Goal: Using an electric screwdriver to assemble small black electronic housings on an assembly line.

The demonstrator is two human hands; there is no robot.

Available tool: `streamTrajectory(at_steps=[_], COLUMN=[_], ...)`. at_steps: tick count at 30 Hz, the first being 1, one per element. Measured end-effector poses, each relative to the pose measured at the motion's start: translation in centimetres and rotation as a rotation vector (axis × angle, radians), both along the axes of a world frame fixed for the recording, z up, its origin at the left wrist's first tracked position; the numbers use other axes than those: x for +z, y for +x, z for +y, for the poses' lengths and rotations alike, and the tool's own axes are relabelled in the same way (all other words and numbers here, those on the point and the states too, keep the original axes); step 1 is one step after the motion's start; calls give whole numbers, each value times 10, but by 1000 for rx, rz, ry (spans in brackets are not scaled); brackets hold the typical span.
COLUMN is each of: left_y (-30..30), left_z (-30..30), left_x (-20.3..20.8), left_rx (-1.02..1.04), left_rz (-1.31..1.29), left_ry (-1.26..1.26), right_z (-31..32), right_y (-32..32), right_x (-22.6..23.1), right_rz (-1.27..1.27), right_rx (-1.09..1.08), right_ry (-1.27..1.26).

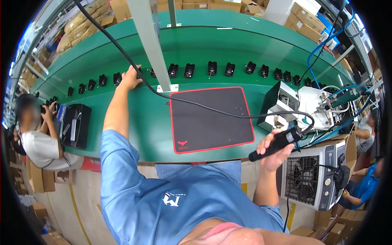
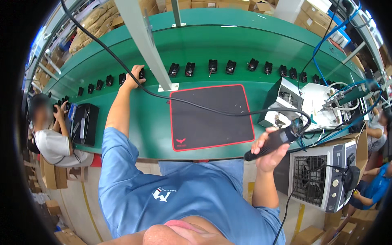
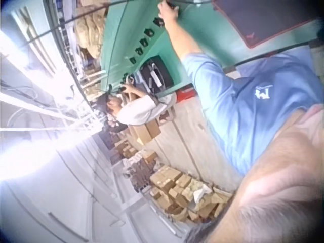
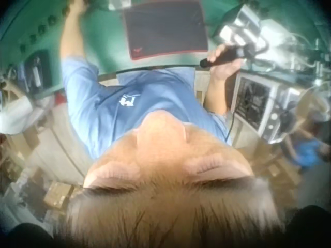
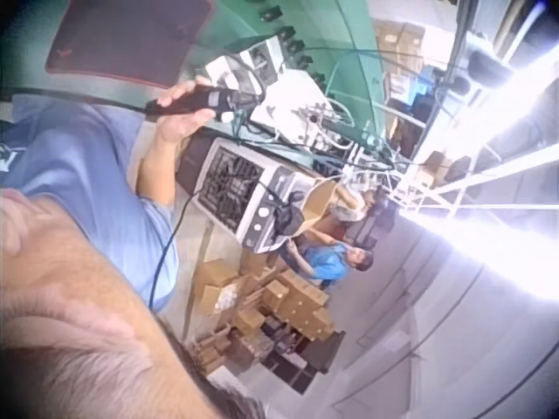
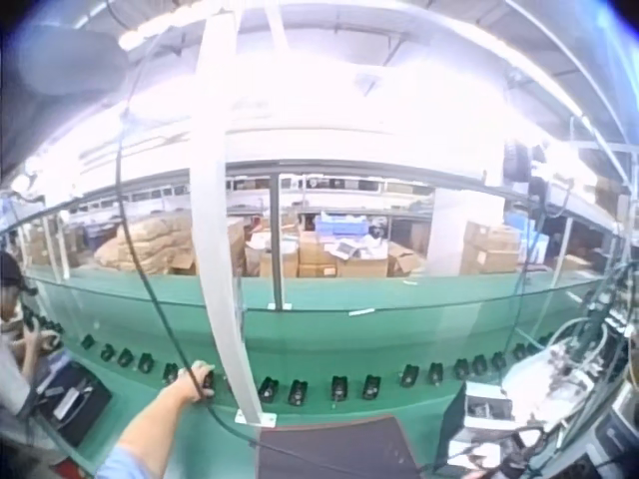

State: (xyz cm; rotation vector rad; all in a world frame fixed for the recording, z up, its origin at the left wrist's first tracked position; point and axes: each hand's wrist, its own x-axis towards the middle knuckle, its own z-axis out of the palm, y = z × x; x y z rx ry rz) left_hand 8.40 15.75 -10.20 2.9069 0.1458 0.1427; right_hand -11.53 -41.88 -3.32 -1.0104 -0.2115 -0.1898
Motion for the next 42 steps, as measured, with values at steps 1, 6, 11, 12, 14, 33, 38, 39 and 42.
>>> streamTrajectory(at_steps=[1,6,11,12,14,33,38,39,42], left_y=[1,15,48,45,25,-205,-183,-182,-183], left_z=[-2,-46,-19,0,-15,-285,-337,-339,-340], left_x=[1,26,-26,-31,-13,17,1,-1,-7], left_rx=[24,-29,-271,-248,-280,-478,-631,-622,-660], left_rz=[43,109,-12,-40,-72,-83,-123,-118,-162], left_ry=[27,221,223,224,212,-770,-659,-665,-592], right_z=[-8,-43,-51,-53,-58,-102,-100,-95,-75], right_y=[-6,-31,-1,15,39,106,107,103,87], right_x=[-2,-6,13,16,30,26,25,25,29], right_rz=[11,59,3,-28,-155,-299,-349,-356,-184], right_rx=[-52,-239,-297,-295,-426,-299,-33,-102,-278], right_ry=[-15,-15,-5,10,-106,-248,-309,-353,-385])
